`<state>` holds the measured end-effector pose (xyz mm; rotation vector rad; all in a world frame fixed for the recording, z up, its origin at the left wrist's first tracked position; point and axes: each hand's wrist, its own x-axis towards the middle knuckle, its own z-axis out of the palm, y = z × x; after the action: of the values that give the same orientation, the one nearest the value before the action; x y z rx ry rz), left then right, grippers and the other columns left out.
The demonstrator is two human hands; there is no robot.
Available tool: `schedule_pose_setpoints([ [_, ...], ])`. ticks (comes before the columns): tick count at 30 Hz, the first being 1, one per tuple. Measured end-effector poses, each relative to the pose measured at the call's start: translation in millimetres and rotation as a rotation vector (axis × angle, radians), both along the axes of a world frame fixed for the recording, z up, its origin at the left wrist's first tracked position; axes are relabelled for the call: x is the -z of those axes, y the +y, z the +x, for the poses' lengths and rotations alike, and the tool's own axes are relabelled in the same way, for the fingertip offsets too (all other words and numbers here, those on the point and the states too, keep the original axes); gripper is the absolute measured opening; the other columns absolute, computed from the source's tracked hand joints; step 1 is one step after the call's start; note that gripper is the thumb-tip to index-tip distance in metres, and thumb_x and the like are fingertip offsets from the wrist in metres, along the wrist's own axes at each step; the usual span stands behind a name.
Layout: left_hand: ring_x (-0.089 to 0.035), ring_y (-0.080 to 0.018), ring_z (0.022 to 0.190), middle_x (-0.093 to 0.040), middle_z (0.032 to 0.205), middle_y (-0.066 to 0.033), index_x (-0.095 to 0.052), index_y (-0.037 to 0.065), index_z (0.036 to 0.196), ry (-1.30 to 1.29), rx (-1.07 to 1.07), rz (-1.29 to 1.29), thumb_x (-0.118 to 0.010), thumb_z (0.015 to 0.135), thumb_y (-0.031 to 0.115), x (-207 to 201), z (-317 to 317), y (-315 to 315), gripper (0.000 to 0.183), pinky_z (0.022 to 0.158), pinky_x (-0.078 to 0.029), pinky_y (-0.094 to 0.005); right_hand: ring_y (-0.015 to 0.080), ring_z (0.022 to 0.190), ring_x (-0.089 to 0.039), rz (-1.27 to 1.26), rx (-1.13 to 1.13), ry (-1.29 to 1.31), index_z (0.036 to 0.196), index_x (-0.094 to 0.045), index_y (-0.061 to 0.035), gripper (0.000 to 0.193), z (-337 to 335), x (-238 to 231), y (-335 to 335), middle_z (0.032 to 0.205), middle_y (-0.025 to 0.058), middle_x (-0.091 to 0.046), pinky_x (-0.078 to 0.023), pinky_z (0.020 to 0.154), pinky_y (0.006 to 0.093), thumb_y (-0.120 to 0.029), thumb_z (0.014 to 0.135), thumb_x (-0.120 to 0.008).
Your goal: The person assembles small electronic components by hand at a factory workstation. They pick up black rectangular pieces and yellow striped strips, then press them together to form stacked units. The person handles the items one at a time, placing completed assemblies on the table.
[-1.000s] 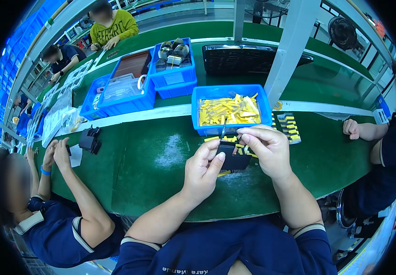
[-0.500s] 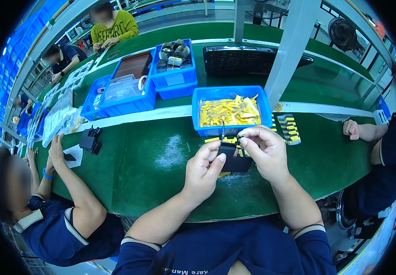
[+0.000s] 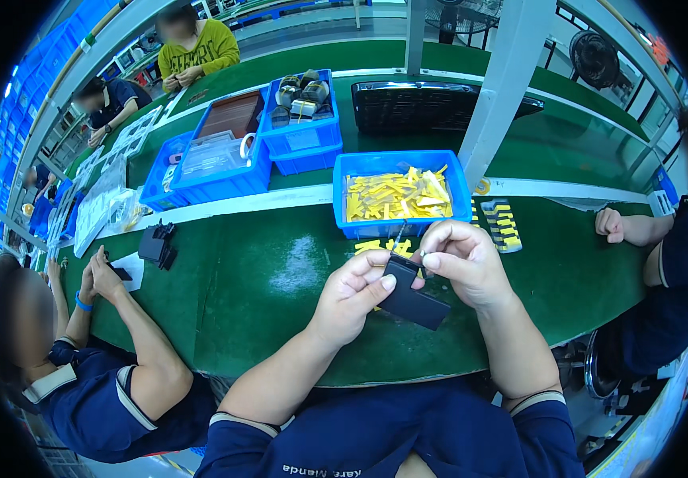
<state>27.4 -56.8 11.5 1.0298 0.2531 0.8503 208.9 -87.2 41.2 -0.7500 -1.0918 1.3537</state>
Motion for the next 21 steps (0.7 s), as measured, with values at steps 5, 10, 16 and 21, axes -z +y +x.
schedule_pose_setpoints([
  [5, -0.061, -0.0261, 0.096, -0.057, 0.107, -0.0156, -0.047, 0.000, 0.111, -0.013, 0.034, -0.023, -0.048, 0.089, 0.005, -3, -1, -2, 0.023, 0.087, -0.048, -0.0375, 0.0182, 0.065, -0.062, 0.044, -0.059, -0.002, 0.098, -0.064, 0.0048, 0.021, 3, 3, 2, 0.081, 0.0098, -0.059, -0.052, 0.061, 0.0261, -0.004, 0.078, -0.066],
  [10, -0.061, -0.0262, 0.097, -0.057, 0.108, -0.0158, -0.045, 0.000, 0.113, 0.020, 0.013, 0.017, -0.047, 0.089, 0.004, -1, -1, 0, 0.024, 0.087, -0.048, -0.0374, 0.0196, 0.064, -0.063, 0.060, -0.004, -0.040, 0.090, -0.065, 0.0059, 0.015, 5, 7, 3, 0.082, 0.0108, -0.060, -0.052, 0.061, 0.0262, -0.002, 0.077, -0.066],
  [16, -0.060, -0.0191, 0.095, -0.061, 0.103, -0.0149, -0.044, -0.001, 0.114, 0.137, -0.113, 0.172, -0.047, 0.090, 0.004, 8, -3, 1, 0.025, 0.084, -0.047, -0.0306, 0.0185, 0.072, -0.062, 0.247, 0.254, -0.451, 0.086, -0.067, 0.0023, 0.013, -2, -6, -1, 0.079, 0.0103, -0.061, -0.050, 0.067, 0.0311, -0.002, 0.074, -0.067],
  [21, -0.062, -0.0136, 0.071, -0.065, 0.082, -0.0104, -0.043, 0.002, 0.112, 0.492, -0.295, 0.500, -0.050, 0.087, 0.004, 3, -2, -5, 0.025, 0.065, -0.048, -0.0262, 0.0212, 0.081, -0.060, 0.614, 0.435, -1.008, 0.081, -0.069, -0.0044, 0.013, -1, -5, -1, 0.076, 0.0071, -0.061, -0.043, 0.083, 0.0412, -0.004, 0.068, -0.069],
])
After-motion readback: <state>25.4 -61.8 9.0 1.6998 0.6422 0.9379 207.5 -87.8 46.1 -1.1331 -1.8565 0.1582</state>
